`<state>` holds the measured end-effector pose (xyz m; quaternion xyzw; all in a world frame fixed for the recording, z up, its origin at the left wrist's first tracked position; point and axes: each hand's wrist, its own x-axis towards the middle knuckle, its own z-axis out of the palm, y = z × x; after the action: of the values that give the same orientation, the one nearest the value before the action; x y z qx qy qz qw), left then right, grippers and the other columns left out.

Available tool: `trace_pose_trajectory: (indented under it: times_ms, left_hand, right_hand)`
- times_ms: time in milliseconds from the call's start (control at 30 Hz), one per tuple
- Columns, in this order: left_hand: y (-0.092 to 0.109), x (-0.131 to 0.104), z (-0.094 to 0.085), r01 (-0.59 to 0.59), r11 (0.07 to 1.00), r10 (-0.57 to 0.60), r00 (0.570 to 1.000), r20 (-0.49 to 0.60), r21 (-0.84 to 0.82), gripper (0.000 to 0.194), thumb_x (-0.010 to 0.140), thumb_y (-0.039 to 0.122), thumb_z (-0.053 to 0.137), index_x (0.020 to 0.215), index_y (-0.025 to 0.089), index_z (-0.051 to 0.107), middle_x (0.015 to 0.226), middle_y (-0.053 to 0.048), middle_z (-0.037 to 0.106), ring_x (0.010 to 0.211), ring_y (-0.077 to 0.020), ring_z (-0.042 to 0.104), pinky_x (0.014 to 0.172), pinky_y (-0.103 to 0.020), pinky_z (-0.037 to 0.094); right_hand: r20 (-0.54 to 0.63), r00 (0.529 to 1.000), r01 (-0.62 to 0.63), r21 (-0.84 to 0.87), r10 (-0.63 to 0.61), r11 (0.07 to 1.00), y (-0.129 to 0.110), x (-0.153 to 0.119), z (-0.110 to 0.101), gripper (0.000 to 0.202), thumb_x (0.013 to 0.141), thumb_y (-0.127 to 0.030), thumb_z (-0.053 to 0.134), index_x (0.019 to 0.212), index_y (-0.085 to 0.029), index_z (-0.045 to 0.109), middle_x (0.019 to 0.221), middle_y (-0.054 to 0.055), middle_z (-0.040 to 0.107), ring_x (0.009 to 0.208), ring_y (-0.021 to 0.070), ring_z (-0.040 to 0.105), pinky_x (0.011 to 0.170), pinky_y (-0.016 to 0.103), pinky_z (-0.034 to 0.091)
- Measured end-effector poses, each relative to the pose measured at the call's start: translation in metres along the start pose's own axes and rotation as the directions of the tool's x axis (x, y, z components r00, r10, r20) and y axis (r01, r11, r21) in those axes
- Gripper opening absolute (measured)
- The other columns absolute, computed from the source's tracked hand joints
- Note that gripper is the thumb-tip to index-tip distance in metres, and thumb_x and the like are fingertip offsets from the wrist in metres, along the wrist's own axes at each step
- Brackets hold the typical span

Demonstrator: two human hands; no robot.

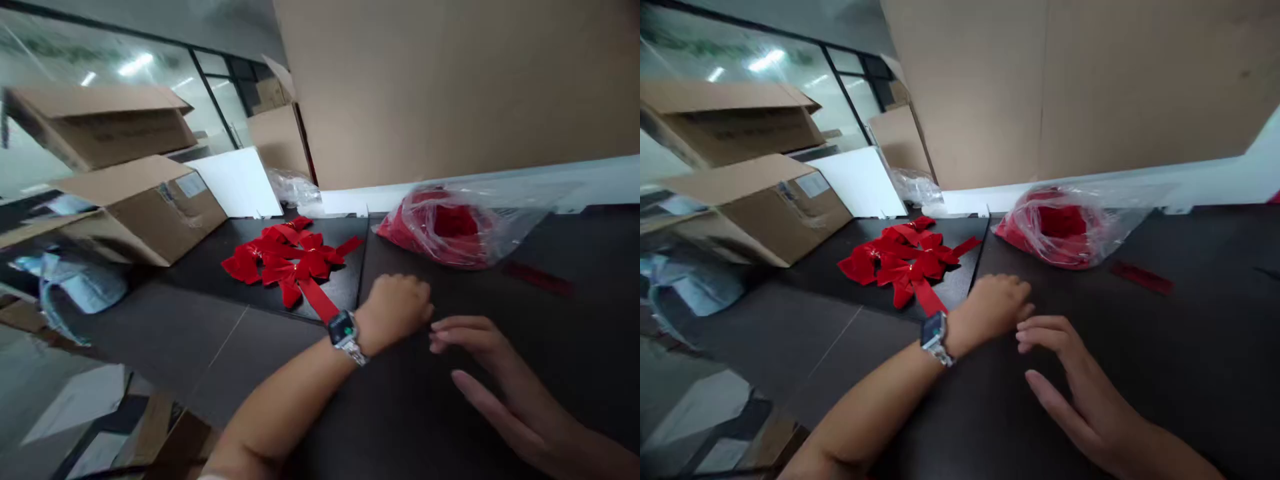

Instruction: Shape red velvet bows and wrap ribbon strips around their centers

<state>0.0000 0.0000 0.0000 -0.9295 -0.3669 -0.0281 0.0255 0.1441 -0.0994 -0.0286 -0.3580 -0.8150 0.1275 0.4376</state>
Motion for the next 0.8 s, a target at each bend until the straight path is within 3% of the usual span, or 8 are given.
trace_pose_trajectory:
  times_ms: [100,167,233,333,400,567,700,800]
  left_hand:
    - [-0.053,-0.006,-0.031,0.232,0.972,-0.232,0.973,0.007,0.045,0.032,0.090,0.038,0.042,0.104,0.015,0.059,0.104,-0.009,0.064,0.096,-0.0248,0.063,0.080,-0.037,0.053]
    - [-0.088,-0.013,-0.040,0.363,0.931,-0.364,0.932,0.004,0.020,0.031,0.090,0.038,0.045,0.106,0.016,0.059,0.106,-0.010,0.063,0.100,-0.0248,0.062,0.084,-0.037,0.051]
    - [-0.119,-0.020,-0.036,0.471,0.882,-0.471,0.882,0.018,-0.031,0.033,0.089,0.038,0.047,0.109,0.014,0.058,0.111,-0.011,0.061,0.105,-0.0241,0.060,0.090,-0.035,0.049]
    - [-0.153,-0.027,-0.015,0.538,0.832,-0.545,0.838,-0.022,-0.132,0.043,0.089,0.035,0.048,0.125,0.014,0.051,0.124,-0.013,0.054,0.116,-0.0225,0.053,0.102,-0.033,0.042]
    - [-0.165,-0.027,0.001,0.586,0.785,-0.603,0.797,-0.029,-0.199,0.051,0.088,0.036,0.049,0.135,0.016,0.043,0.130,-0.014,0.049,0.121,-0.0232,0.049,0.106,-0.033,0.039]
    - [-0.167,-0.026,0.021,0.765,0.601,-0.791,0.610,-0.040,-0.232,0.059,0.086,0.047,0.050,0.134,0.014,0.042,0.126,-0.019,0.048,0.121,-0.0320,0.047,0.102,-0.041,0.038]
    - [-0.169,-0.030,0.025,0.763,0.589,-0.794,0.607,-0.017,-0.267,0.052,0.085,0.048,0.052,0.122,0.012,0.048,0.119,-0.019,0.053,0.116,-0.0320,0.050,0.097,-0.042,0.042]
    - [-0.175,-0.031,0.026,0.705,0.583,-0.791,0.607,-0.082,-0.403,0.046,0.083,0.037,0.057,0.121,0.012,0.047,0.117,-0.017,0.054,0.112,-0.0253,0.053,0.098,-0.037,0.042]
  right_hand:
    - [0.141,0.989,-0.047,0.039,0.041,0.998,0.009,-0.002,-0.003,0.020,0.090,-0.014,0.046,0.107,-0.026,0.049,0.102,0.003,0.053,0.098,0.0104,0.056,0.084,0.017,0.046]
    - [0.258,0.961,-0.121,0.084,0.096,0.989,0.014,-0.001,-0.002,0.013,0.093,-0.017,0.044,0.099,-0.025,0.052,0.098,0.003,0.054,0.091,0.0110,0.058,0.079,0.020,0.047]
    - [0.370,0.916,-0.216,0.126,0.156,0.968,0.017,0.002,0.000,0.014,0.095,-0.022,0.041,0.092,-0.022,0.054,0.093,0.004,0.056,0.084,0.0122,0.058,0.075,0.024,0.047]
    - [0.466,0.858,-0.317,0.154,0.214,0.936,0.019,0.004,0.004,0.022,0.096,-0.028,0.038,0.086,-0.019,0.056,0.087,0.005,0.057,0.078,0.0136,0.057,0.072,0.026,0.045]
    - [0.498,0.832,-0.362,0.153,0.245,0.919,0.021,0.004,0.005,0.024,0.096,-0.031,0.038,0.086,-0.019,0.056,0.086,0.005,0.057,0.078,0.0142,0.056,0.072,0.027,0.044]
    - [0.525,0.788,-0.444,0.122,0.322,0.887,0.026,0.001,0.009,0.028,0.095,-0.036,0.038,0.084,-0.018,0.056,0.083,0.005,0.057,0.075,0.0147,0.054,0.070,0.027,0.042]
    - [0.533,0.772,-0.470,0.109,0.347,0.876,0.027,0.001,0.009,0.029,0.095,-0.038,0.038,0.084,-0.019,0.056,0.082,0.004,0.058,0.075,0.0149,0.054,0.070,0.027,0.041]
    - [0.535,0.757,-0.499,0.105,0.374,0.860,0.028,0.001,0.007,0.031,0.094,-0.041,0.039,0.083,-0.018,0.056,0.080,0.004,0.057,0.073,0.0150,0.053,0.068,0.027,0.040]
